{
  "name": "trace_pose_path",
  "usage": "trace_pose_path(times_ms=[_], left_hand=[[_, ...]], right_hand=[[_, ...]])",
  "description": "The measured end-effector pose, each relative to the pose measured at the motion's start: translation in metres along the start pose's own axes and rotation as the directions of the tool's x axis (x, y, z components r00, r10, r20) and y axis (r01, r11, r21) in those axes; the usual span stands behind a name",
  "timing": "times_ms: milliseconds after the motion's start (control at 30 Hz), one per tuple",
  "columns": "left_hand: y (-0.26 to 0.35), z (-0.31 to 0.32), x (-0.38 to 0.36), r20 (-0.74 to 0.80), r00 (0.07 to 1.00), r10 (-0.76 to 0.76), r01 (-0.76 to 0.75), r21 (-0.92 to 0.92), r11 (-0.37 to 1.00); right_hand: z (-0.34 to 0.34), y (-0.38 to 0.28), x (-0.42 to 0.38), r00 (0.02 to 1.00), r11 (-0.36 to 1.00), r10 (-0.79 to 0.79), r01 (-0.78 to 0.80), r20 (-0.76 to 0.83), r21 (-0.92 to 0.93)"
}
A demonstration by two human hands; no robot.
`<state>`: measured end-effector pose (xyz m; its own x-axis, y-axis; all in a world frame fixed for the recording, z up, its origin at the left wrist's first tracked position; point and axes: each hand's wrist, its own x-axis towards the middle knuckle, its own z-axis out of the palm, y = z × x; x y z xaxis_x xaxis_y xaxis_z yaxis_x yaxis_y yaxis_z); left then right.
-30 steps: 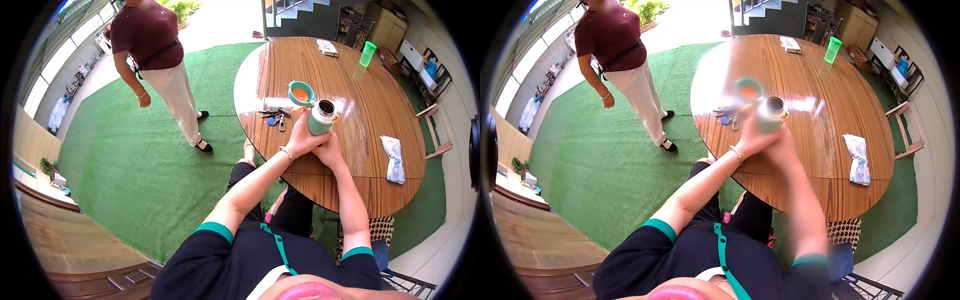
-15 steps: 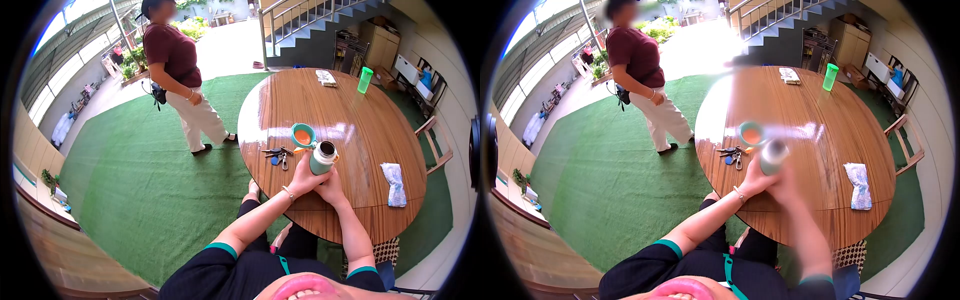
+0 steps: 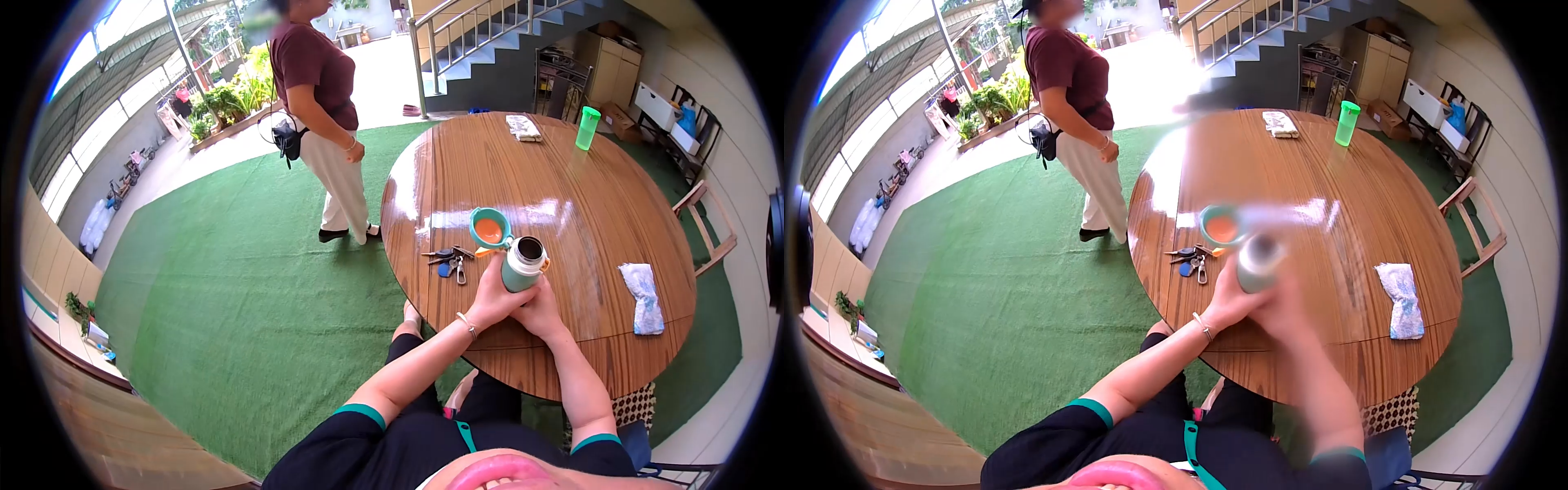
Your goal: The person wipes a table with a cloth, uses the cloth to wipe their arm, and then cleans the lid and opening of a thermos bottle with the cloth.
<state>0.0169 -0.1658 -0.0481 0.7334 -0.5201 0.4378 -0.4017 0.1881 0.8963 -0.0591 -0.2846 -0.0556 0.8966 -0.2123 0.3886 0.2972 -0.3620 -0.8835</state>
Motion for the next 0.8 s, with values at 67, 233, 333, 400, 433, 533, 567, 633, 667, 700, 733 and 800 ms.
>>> trace_pose_path(times_ms=[67, 233, 333, 400, 433, 533, 567, 633, 667, 700, 733, 800], left_hand=[[0.0, 0.0, 0.0, -0.024, 1.0, 0.02, -0.02, -0.02, 1.0], [-0.006, -0.001, 0.0, 0.021, 0.999, -0.032, 0.033, -0.032, 0.999], [0.0, -0.002, 0.002, 0.0, 1.0, 0.001, -0.001, -0.005, 1.0], [0.0, 0.0, 0.001, -0.034, 0.999, 0.037, -0.038, -0.009, 0.999], [-0.001, 0.002, 0.0, -0.038, 0.999, 0.025, -0.026, -0.002, 1.0], [0.004, -0.002, 0.001, -0.038, 0.999, -0.037, 0.038, 0.041, 0.998], [0.002, -0.002, 0.0, -0.032, 0.998, -0.05, 0.051, 0.012, 0.999], [0.002, -0.005, 0.001, -0.004, 0.999, -0.044, 0.044, 0.033, 0.998], [0.005, -0.008, 0.001, 0.019, 0.999, -0.04, 0.039, 0.081, 0.996], [0.011, -0.011, 0.002, 0.057, 0.996, -0.062, 0.06, 0.039, 0.997], [0.01, -0.014, 0.003, 0.101, 0.993, -0.065, 0.065, 0.005, 0.998], [-0.019, -0.02, 0.001, 0.192, 0.974, -0.118, 0.135, -0.078, 0.988]], right_hand=[[-0.002, -0.012, 0.0, 1.0, 0.99, 0.016, -0.018, -0.016, -0.14], [0.001, -0.003, -0.004, 0.999, 0.996, -0.002, -0.002, -0.042, -0.091], [0.0, -0.014, -0.004, 1.0, 0.992, 0.0, -0.004, -0.028, -0.123], [0.001, -0.009, -0.003, 0.998, 0.992, -0.047, 0.042, -0.039, -0.122], [0.0, -0.008, -0.005, 0.998, 0.997, 0.053, -0.054, -0.02, -0.06], [-0.006, 0.01, -0.005, 0.991, 0.991, 0.123, -0.119, 0.058, -0.059], [-0.004, 0.008, -0.006, 0.995, 0.994, 0.09, -0.086, 0.044, -0.067], [-0.007, 0.009, -0.003, 0.998, 0.995, 0.051, -0.048, 0.026, -0.092], [-0.007, 0.014, -0.002, 0.999, 0.998, 0.034, -0.035, -0.005, -0.047], [-0.008, 0.017, -0.003, 0.999, 1.0, 0.017, -0.017, -0.03, 0.002], [-0.012, -0.001, -0.001, 0.999, 1.0, 0.027, -0.027, -0.017, -0.002], [-0.026, -0.046, -0.001, 0.99, 0.989, 0.083, -0.067, 0.115, -0.133]])
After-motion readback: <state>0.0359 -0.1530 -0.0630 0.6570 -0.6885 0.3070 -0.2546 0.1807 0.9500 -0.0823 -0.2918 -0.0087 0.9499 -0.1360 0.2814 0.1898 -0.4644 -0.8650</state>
